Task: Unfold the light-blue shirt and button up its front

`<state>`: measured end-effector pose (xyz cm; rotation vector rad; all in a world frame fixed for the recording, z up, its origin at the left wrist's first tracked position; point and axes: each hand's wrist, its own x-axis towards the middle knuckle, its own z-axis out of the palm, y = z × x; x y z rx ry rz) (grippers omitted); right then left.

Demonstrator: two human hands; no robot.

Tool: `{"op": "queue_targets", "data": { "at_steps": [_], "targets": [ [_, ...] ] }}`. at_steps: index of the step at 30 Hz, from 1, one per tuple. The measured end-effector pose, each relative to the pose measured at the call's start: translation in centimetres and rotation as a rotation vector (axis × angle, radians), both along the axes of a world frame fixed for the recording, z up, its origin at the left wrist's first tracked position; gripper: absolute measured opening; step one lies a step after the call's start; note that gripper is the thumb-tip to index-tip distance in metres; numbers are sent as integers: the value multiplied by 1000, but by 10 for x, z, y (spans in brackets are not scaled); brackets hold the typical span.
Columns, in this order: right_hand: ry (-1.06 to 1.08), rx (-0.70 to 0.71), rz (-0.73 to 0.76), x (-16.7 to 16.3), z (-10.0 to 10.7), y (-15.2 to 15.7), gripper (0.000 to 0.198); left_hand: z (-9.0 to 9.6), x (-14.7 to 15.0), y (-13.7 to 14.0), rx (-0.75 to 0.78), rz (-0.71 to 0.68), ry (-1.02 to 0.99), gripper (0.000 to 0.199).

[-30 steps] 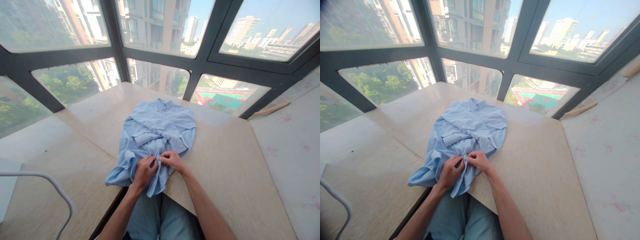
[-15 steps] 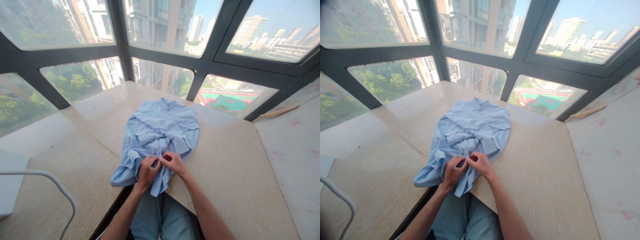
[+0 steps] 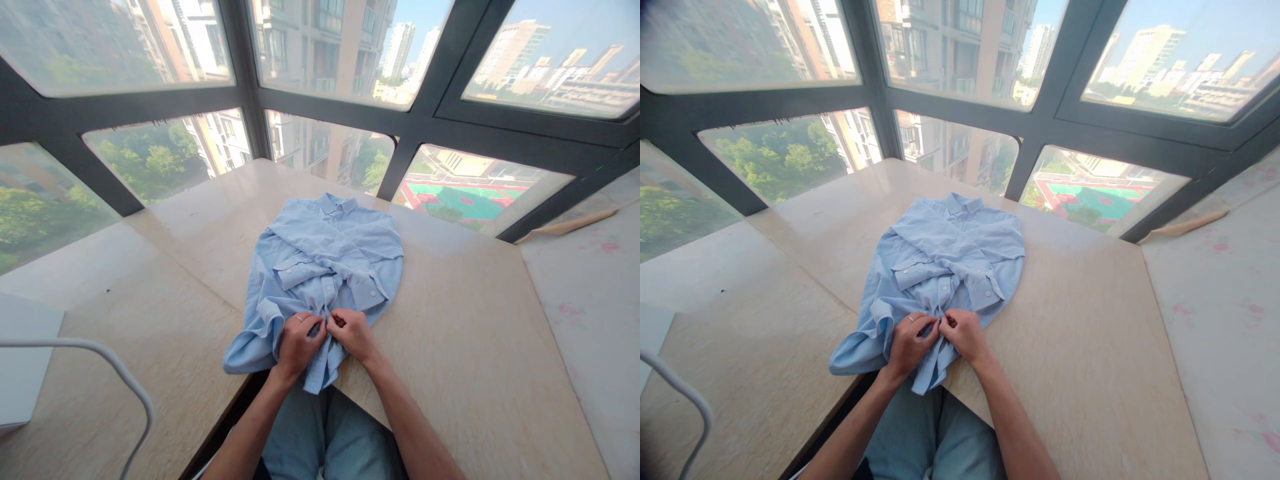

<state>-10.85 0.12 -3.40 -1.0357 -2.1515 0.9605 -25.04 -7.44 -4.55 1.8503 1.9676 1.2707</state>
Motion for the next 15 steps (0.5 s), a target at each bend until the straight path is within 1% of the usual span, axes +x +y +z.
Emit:
{"op": "queue_targets", "data": {
  "at_steps": [2,6,8,11,13,15],
  "targets": [
    [21,-92,18,1,-1,1,24,0,0,0,-18,1,-12,15],
    [105,-380,105,5,-1,8,23,1,0,-1,-37,-5,-22,18],
    [114,-472,154,8,0,12,24,2,0,-2,-46,-3,-23,18],
    [110,-539,204,10,1,16,26,4,0,-1,-63,-3,-26,18],
    [117,-522,211,11,1,16,26,5,-1,-1,-68,-21,-36,17],
    [121,-464,201,10,0,14,26,5,-2,-1,-76,-46,-49,17]
  ]
}}
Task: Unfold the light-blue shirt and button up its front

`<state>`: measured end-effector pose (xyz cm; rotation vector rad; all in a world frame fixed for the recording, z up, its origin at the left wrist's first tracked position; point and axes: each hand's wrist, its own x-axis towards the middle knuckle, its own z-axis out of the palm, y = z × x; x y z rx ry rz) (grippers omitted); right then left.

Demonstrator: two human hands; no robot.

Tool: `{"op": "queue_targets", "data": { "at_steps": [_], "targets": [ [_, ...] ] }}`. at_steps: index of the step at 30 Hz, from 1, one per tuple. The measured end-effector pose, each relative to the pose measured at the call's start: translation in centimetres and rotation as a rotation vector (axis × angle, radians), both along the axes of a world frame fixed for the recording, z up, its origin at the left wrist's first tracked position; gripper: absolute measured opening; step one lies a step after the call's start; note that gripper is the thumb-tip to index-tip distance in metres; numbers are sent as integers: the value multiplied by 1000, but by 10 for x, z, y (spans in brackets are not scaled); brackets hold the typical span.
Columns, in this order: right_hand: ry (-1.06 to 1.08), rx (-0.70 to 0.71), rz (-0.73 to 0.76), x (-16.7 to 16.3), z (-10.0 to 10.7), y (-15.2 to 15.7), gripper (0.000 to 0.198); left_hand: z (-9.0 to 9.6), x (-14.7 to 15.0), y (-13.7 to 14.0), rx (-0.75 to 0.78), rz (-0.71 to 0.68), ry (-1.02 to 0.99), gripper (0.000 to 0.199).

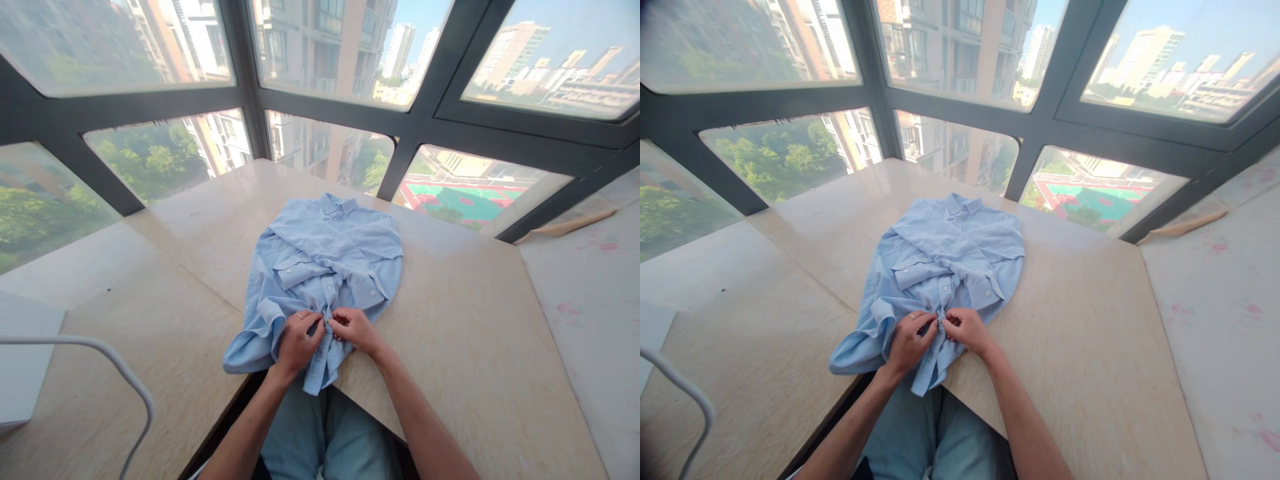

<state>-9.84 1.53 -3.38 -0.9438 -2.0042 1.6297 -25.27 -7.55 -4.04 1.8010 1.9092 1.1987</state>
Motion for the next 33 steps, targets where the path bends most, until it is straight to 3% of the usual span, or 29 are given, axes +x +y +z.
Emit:
{"op": "queue_targets", "data": {
  "at_steps": [4,8,15,21,25,29,33],
  "targets": [
    [9,68,-45,-2,0,-4,24,-1,-5,1,-53,-36,-29,19],
    [17,44,-83,-4,1,-6,23,0,-8,4,-108,-64,-84,20],
    [-73,32,-180,-14,-1,-7,22,10,-8,2,-184,-66,-349,27],
    [53,133,-286,-6,-5,-8,26,15,-15,-2,-138,110,-722,33],
    [243,95,-393,8,-5,-6,25,16,-27,-3,-56,272,-908,37],
    [345,-12,-364,17,-5,-6,25,24,-35,-8,-158,186,-757,33],
    [280,-9,-89,23,-1,-8,24,45,-33,-11,-348,-32,-347,24]
  ]
}}
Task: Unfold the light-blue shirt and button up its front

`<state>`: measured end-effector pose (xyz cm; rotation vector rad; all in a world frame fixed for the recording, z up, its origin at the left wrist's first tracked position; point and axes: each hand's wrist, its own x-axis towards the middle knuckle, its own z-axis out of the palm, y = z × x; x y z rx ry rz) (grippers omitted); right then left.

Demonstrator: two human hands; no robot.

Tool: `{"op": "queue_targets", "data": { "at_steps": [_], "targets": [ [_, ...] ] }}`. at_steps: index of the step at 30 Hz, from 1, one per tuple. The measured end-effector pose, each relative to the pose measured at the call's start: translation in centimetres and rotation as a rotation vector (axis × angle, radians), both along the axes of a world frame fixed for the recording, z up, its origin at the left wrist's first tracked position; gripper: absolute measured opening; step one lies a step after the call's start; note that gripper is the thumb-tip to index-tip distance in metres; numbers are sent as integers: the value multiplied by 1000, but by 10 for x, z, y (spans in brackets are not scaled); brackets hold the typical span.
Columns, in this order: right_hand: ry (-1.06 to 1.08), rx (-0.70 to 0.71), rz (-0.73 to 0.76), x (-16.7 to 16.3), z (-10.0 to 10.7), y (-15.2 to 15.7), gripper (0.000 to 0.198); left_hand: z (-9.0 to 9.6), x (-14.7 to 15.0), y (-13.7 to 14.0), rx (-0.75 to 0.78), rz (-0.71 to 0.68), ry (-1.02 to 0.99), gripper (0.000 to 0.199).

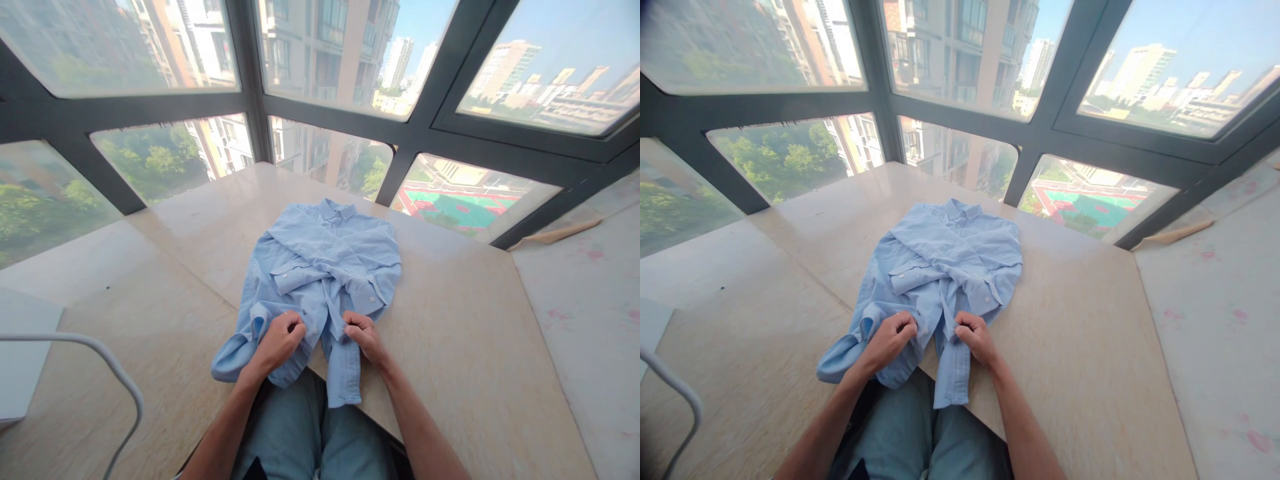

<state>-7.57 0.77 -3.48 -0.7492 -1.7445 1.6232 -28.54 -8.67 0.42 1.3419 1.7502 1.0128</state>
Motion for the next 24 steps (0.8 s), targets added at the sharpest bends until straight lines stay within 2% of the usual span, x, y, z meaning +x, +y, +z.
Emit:
{"op": "queue_targets", "data": {
  "at_steps": [2,5,9,12,14,17,20,22,24],
  "targets": [
    [-55,21,138,3,4,0,22,10,5,3,45,-3,167,23],
    [-75,-25,233,6,8,0,21,16,15,13,172,13,343,25],
    [-107,-120,214,8,11,1,18,6,29,32,219,-55,494,33],
    [-145,-140,165,8,11,0,19,2,34,48,277,-2,566,39],
    [-141,-129,129,6,11,-3,22,3,30,60,263,35,640,44],
    [-67,-164,-85,0,9,-8,26,6,15,75,117,105,781,54],
    [78,-306,-506,-7,7,-11,62,-1,-1,80,-44,115,839,56],
    [158,-376,-775,-11,8,-11,78,-11,-5,76,-62,71,852,49],
    [196,-417,-915,-15,11,-9,84,-25,-4,67,8,64,880,44]
  ]
}}
